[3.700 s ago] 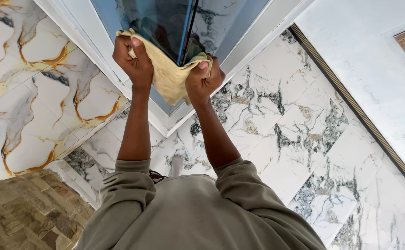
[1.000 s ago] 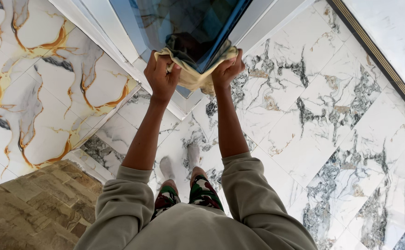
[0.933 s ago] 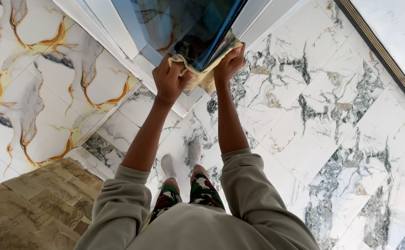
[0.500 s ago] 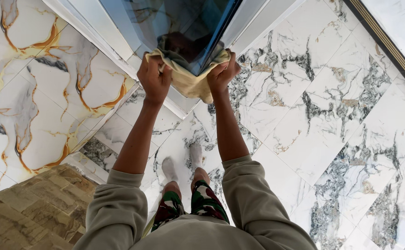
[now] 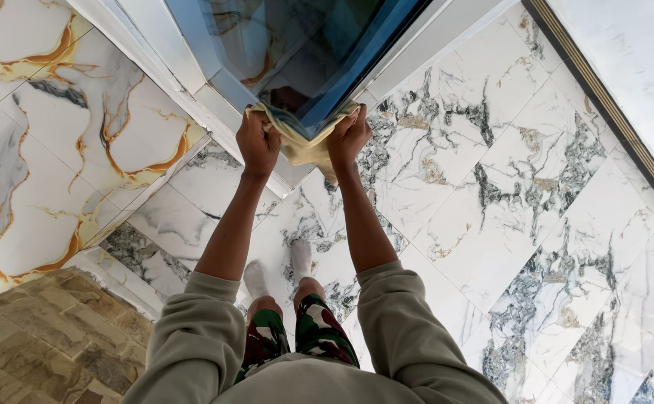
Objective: The person holds and folds a cloth, then wipes down the glass panels and frame of a window with it.
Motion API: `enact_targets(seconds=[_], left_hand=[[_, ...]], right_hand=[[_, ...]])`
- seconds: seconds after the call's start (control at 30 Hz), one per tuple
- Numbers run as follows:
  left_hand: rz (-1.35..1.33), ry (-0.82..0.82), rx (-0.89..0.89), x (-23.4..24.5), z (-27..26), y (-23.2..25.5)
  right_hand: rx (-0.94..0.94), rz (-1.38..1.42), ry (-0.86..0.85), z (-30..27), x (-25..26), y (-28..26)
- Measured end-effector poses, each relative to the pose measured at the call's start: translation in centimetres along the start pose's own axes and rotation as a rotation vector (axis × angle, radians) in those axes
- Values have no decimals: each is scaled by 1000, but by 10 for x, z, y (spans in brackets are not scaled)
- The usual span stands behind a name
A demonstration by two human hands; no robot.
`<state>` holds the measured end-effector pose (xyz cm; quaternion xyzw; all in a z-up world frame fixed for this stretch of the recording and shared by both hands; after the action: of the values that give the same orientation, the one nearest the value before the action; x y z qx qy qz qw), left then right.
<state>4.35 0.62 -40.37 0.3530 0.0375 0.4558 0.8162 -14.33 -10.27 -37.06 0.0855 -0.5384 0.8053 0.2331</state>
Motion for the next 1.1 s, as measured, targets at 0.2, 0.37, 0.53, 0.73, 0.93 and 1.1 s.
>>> enact_targets(seconds=[0.2, 0.37, 0.53, 0.73, 0.93, 1.1], left_hand=[[-104, 95, 173, -8, -16, 41], [-225, 233, 406, -5, 2, 95], [-290, 382, 435, 8, 76, 136], [-226, 385, 155, 35, 170, 193], [-162, 408, -80, 67, 276, 258], [-4, 417, -225, 73, 352, 263]], right_hand=[[-589, 149, 75, -49, -30, 23], [-817, 533, -62, -58, -13, -17], [-679, 750, -50, -14, 19, -108], [-509, 749, 21, 51, 70, -212], [-43, 747, 121, 128, 132, -339], [312, 849, 122, 187, 159, -400]])
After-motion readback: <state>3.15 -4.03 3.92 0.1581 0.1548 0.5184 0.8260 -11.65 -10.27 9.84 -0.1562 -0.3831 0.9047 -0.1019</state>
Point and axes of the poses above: each hand's wrist, its own z-axis towards the middle knuckle, its own x-axis out of the back of the hand, y = z × x, the point moved 5 cm from there along z, towards the middle knuckle, and after that the axes turned 13 degrees about -x, right-handed, at the moved point
